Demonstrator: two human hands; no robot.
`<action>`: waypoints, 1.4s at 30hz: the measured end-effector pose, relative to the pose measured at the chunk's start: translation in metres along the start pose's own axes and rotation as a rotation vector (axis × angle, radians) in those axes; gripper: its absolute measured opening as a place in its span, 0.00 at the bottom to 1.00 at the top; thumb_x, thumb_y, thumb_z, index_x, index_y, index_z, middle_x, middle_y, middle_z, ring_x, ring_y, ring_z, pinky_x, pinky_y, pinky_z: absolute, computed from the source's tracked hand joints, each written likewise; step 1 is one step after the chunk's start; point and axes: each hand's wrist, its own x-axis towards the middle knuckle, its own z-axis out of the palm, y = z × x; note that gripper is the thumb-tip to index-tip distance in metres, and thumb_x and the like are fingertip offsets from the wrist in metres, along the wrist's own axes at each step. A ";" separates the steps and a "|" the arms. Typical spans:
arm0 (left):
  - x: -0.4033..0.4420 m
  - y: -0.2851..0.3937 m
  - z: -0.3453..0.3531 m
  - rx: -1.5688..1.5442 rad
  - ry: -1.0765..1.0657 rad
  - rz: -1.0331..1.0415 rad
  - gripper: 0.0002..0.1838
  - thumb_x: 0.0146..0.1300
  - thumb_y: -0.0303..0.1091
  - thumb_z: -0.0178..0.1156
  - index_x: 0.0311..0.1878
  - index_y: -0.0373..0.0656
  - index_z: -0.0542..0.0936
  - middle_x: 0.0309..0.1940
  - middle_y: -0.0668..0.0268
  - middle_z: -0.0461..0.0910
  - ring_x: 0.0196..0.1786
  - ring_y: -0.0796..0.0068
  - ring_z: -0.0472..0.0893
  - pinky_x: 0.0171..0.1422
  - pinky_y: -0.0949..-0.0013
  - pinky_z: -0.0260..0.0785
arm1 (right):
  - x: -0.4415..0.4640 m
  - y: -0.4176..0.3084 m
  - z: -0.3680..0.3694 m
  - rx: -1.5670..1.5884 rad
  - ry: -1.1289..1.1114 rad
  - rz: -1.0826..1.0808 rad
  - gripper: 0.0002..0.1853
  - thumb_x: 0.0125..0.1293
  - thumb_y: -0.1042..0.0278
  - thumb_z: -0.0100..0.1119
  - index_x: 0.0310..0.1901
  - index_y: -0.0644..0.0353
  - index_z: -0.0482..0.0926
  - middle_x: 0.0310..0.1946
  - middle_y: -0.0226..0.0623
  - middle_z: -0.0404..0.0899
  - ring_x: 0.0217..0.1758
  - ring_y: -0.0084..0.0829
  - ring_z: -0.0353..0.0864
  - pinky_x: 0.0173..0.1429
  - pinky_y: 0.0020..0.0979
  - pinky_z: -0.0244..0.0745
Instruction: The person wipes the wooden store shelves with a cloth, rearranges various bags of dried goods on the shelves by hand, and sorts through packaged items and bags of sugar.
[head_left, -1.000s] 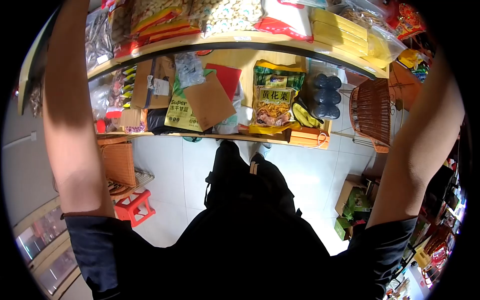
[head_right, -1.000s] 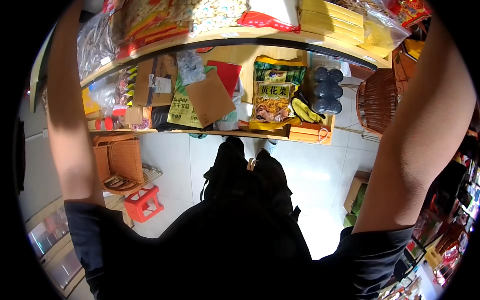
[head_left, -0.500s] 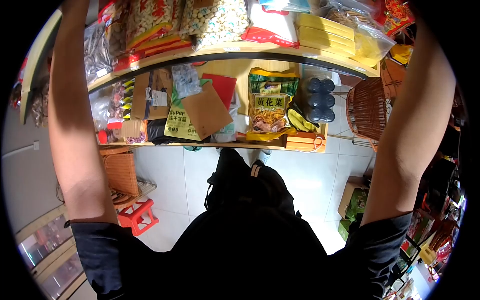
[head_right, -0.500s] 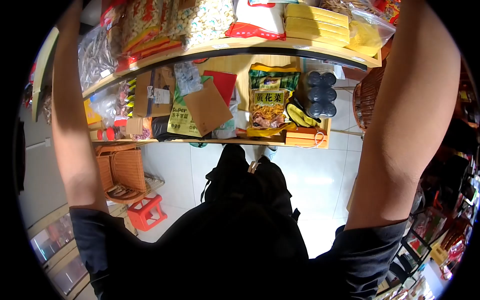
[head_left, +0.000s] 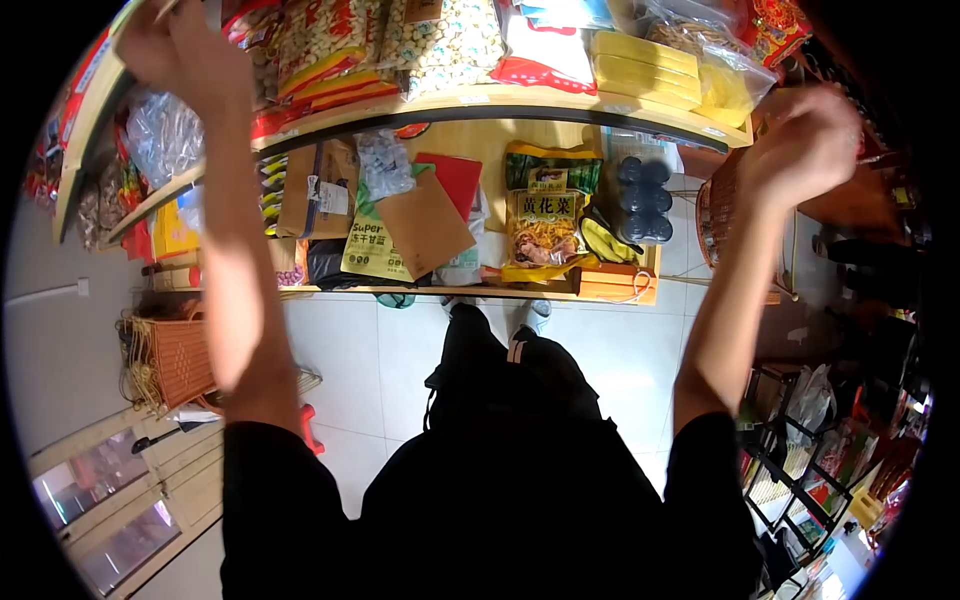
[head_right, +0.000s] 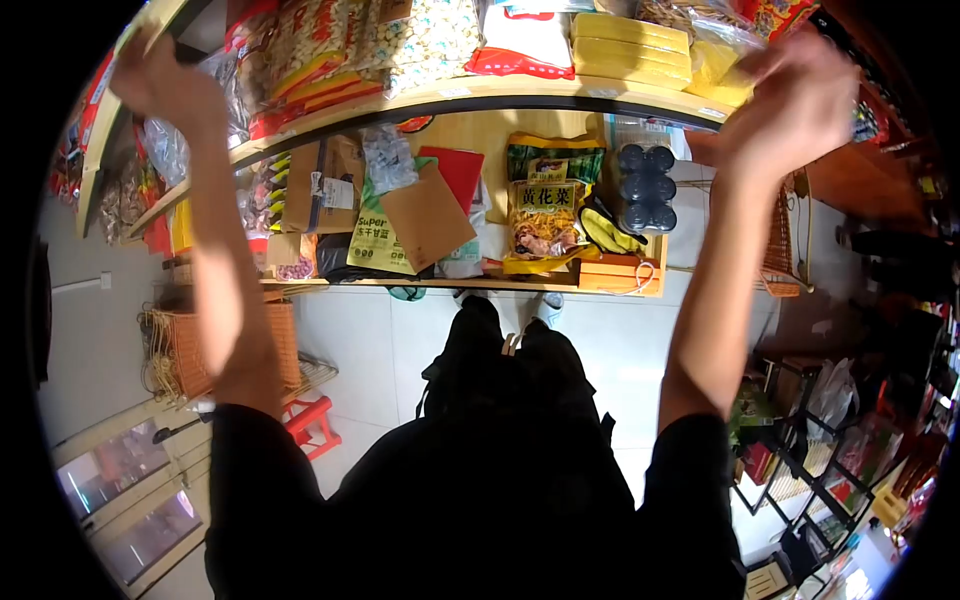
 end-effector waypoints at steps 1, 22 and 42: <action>-0.034 0.007 -0.007 -0.181 0.060 0.083 0.09 0.61 0.28 0.54 0.42 0.33 0.74 0.40 0.62 0.76 0.44 0.70 0.74 0.53 0.68 0.67 | -0.042 -0.001 -0.005 0.022 -0.074 0.191 0.11 0.63 0.72 0.44 0.30 0.67 0.76 0.19 0.38 0.73 0.16 0.28 0.69 0.24 0.28 0.67; -0.577 -0.007 -0.040 0.066 -1.241 -1.704 0.40 0.53 0.43 0.63 0.65 0.33 0.60 0.55 0.41 0.73 0.59 0.48 0.74 0.62 0.60 0.66 | -0.398 0.027 -0.071 -0.797 -1.276 1.165 0.24 0.59 0.61 0.55 0.57 0.56 0.69 0.54 0.55 0.72 0.58 0.54 0.71 0.61 0.50 0.67; -0.574 -0.037 -0.036 -0.208 -1.184 -1.947 0.41 0.56 0.58 0.62 0.59 0.27 0.72 0.55 0.49 0.75 0.57 0.61 0.75 0.60 0.64 0.63 | -0.384 0.002 -0.065 -0.511 -1.250 0.987 0.22 0.56 0.68 0.58 0.55 0.48 0.74 0.54 0.39 0.73 0.62 0.43 0.67 0.66 0.49 0.56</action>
